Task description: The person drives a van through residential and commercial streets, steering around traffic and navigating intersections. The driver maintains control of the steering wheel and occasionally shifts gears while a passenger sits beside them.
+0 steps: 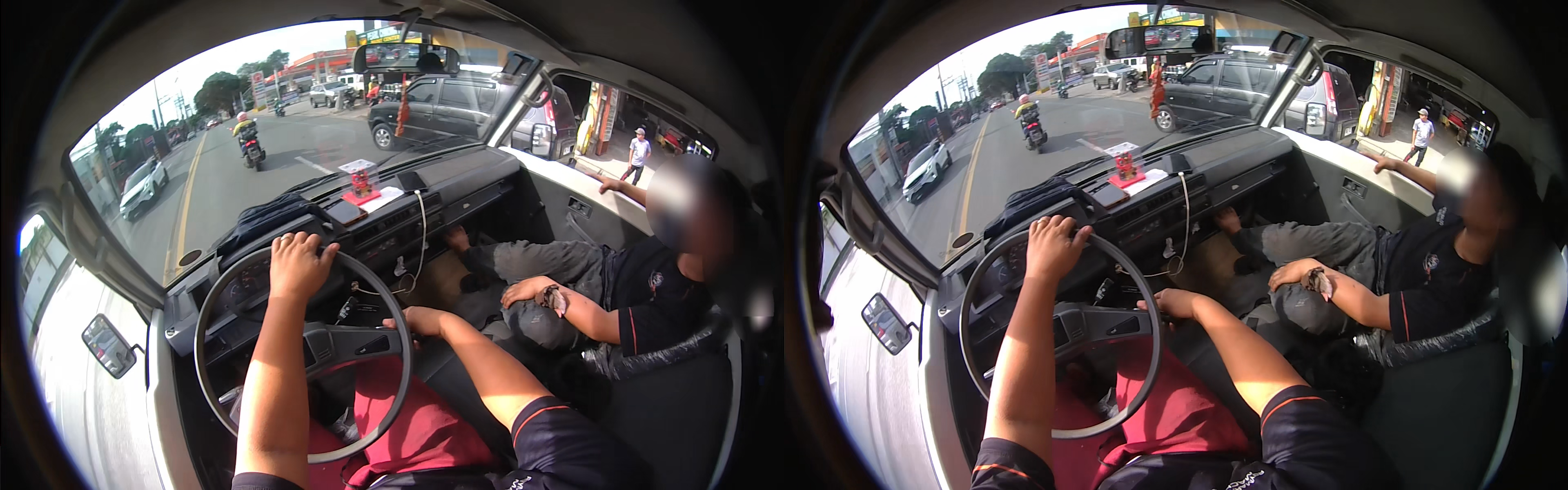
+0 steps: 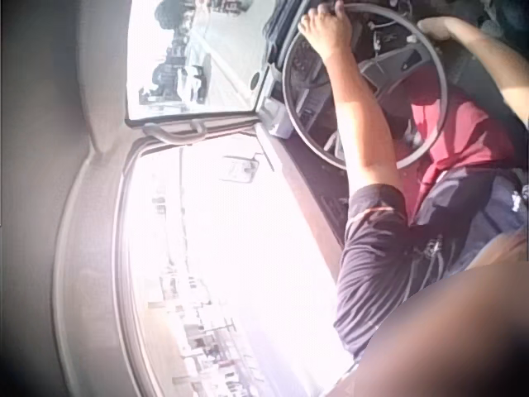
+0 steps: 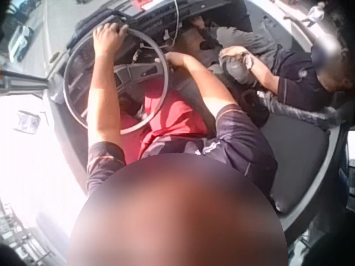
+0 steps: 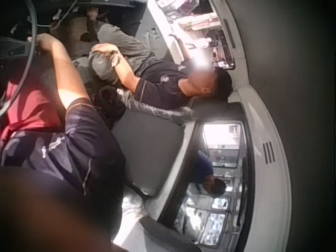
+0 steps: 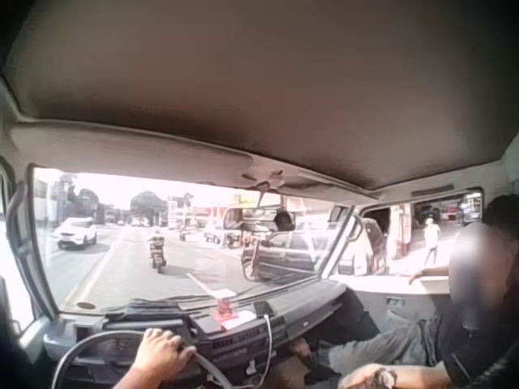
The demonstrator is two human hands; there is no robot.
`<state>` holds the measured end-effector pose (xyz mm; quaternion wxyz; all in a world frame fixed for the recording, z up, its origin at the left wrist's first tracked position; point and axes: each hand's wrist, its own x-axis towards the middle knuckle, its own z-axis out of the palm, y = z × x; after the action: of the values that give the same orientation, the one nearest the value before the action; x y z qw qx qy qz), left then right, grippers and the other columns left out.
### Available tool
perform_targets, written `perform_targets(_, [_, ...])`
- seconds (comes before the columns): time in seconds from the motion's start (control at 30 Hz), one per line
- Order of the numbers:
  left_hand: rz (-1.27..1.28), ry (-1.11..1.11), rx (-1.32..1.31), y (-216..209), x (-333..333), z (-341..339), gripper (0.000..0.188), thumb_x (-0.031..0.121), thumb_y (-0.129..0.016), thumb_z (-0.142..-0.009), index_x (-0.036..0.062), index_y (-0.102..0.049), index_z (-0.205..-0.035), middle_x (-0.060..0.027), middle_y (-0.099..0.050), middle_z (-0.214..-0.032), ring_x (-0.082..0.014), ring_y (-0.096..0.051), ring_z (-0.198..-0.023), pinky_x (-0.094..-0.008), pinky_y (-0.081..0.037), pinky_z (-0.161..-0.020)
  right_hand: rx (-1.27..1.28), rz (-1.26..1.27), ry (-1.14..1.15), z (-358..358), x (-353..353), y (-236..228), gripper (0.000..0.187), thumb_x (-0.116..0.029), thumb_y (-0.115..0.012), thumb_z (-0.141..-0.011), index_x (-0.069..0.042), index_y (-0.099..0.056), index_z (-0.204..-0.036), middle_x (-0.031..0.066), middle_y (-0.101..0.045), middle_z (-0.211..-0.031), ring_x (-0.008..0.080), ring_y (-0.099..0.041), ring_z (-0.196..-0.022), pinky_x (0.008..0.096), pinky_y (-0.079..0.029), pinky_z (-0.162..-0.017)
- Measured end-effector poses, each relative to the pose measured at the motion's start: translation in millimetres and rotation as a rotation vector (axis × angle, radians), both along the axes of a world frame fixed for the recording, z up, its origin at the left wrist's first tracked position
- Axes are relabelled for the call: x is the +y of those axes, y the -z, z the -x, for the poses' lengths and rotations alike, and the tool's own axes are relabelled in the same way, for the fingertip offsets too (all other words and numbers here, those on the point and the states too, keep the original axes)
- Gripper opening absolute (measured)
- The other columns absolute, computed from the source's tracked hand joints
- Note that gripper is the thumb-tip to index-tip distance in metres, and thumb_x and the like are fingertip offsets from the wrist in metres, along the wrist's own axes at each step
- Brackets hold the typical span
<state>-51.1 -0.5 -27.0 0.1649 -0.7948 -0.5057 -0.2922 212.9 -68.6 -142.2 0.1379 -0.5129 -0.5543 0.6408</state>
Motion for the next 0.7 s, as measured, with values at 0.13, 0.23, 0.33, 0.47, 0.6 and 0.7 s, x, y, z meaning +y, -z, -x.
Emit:
perform_targets(0.13, [0.014, 0.016, -0.003, -3.7, -3.1, -6.0, 0.043, 0.049, -0.059, -0.099, 0.0081, -0.069, -0.094, -0.0101, -0.066, -0.099, -0.0326, -0.060, -0.107, -0.0456, -0.041, -0.100, -0.027, -0.061, 0.040, -1.7, -5.1, -3.5, 0.047, -0.056, -0.063, -0.100, -0.013, -0.068, -0.084, 0.0003, -0.065, -0.072, 0.0110, -0.059, -0.059, 0.0276, -0.048, -0.051])
perform_targets(0.23, [-0.011, 0.004, -0.011, -4.9, -5.6, -5.9, 0.042, 0.049, -0.059, -0.099, 0.0084, -0.069, -0.094, -0.0099, -0.066, -0.098, -0.0323, -0.060, -0.106, -0.0456, -0.041, -0.100, 0.006, -0.040, 0.046, -0.9, -7.2, -7.0, 0.047, -0.057, -0.063, -0.099, -0.013, -0.067, -0.082, 0.0002, -0.063, -0.069, 0.0114, -0.058, -0.056, 0.0274, -0.046, -0.049])
perform_targets(0.33, [0.017, -0.010, 0.005, -2.8, -3.6, -7.7, 0.042, 0.049, -0.059, -0.099, 0.0095, -0.070, -0.093, -0.0097, -0.066, -0.098, -0.0318, -0.060, -0.107, -0.0459, -0.041, -0.099, -0.022, -0.029, 0.038, -3.0, -6.3, -6.1, 0.046, -0.055, -0.063, -0.100, -0.013, -0.064, -0.081, -0.0010, -0.062, -0.068, 0.0119, -0.057, -0.053, 0.0278, -0.044, -0.046])
perform_targets(0.47, [0.004, -0.010, -0.011, 0.2, -2.9, -9.3, 0.041, 0.050, -0.062, -0.097, 0.0110, -0.074, -0.098, -0.0095, -0.068, -0.101, -0.0320, -0.060, -0.112, -0.0460, -0.040, -0.103, 0.072, -0.037, 0.057, -3.6, -6.6, -0.9, 0.043, -0.050, -0.063, -0.102, -0.012, -0.063, -0.082, -0.0009, -0.064, -0.068, 0.0097, -0.055, -0.051, 0.0263, -0.044, -0.046])
perform_targets(0.6, [0.012, 0.002, -0.013, 2.2, -4.1, -10.4, 0.044, 0.052, -0.061, -0.096, 0.0099, -0.074, -0.099, -0.0105, -0.068, -0.102, -0.0311, -0.060, -0.114, -0.0450, -0.039, -0.105, -0.017, -0.094, 0.015, -6.7, -2.6, 1.8, 0.045, -0.052, -0.060, -0.103, -0.010, -0.067, -0.087, -0.0002, -0.063, -0.069, 0.0103, -0.056, -0.054, 0.0267, -0.045, -0.047])
perform_targets(0.7, [0.030, 0.015, -0.018, 2.5, -3.9, -10.2, 0.049, 0.056, -0.059, -0.096, 0.0097, -0.075, -0.101, -0.0100, -0.068, -0.102, -0.0291, -0.059, -0.115, -0.0460, -0.036, -0.109, 0.047, -0.099, 0.045, -6.4, -0.6, 4.6, 0.044, -0.048, -0.062, -0.103, -0.008, -0.068, -0.088, 0.0002, -0.064, -0.071, 0.0117, -0.059, -0.058, 0.0296, -0.048, -0.053])
